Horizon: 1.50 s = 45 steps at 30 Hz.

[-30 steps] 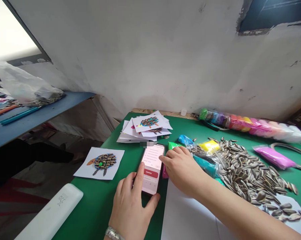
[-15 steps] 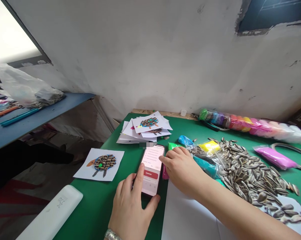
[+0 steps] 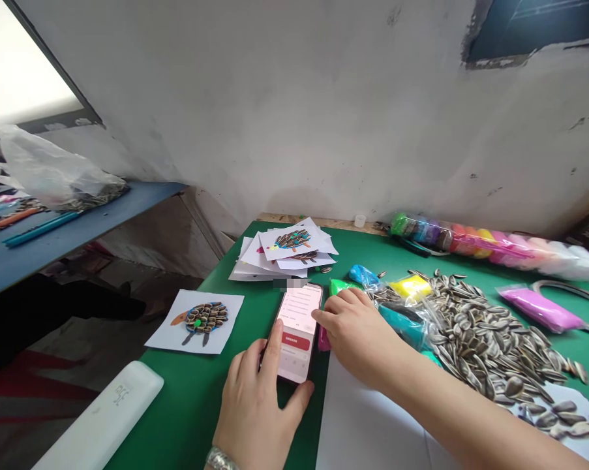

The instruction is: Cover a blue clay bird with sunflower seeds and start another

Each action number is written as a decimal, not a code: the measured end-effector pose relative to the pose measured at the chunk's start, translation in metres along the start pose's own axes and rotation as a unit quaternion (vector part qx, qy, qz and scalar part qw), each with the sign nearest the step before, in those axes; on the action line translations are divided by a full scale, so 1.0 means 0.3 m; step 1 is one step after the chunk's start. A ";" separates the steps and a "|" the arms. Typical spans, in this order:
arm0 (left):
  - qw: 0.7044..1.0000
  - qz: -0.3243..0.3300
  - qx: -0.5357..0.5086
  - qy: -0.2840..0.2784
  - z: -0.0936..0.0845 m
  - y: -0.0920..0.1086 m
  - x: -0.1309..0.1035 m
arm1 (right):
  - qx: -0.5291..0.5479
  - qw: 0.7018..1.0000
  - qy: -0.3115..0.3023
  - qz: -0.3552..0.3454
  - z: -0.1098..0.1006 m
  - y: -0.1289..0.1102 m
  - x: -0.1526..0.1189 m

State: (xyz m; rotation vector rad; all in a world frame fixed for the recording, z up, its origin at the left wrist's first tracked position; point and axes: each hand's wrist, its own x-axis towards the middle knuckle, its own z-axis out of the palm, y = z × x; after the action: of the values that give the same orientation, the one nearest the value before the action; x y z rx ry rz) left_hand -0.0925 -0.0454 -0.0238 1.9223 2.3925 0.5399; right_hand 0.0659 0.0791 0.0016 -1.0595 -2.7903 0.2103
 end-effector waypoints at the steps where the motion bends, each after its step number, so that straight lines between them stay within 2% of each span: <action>1: 1.000 0.000 0.001 0.001 0.000 0.000 0.000 | 0.000 1.000 0.002 0.002 0.001 0.002 0.000; 9: 1.000 0.005 0.006 0.007 0.002 0.002 0.003 | 0.006 1.000 0.020 0.007 0.012 0.011 0.000; 26: 1.000 0.005 0.004 0.011 0.000 0.003 0.001 | 0.011 1.000 0.013 0.007 0.006 0.009 0.002; 40: 1.000 -0.004 -0.003 -0.009 -0.002 0.006 0.004 | -0.005 0.999 0.029 -0.031 -0.008 -0.013 0.008; 45: 1.000 -0.005 0.000 -0.004 -0.002 0.007 0.006 | -0.010 0.999 0.014 -0.034 0.002 -0.021 0.019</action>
State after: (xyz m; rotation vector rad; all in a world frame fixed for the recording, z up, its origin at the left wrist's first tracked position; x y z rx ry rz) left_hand -0.0910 -0.0436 -0.0222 1.9079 2.3958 0.5292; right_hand 0.0574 0.0783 0.0026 -0.9610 -2.8045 0.1594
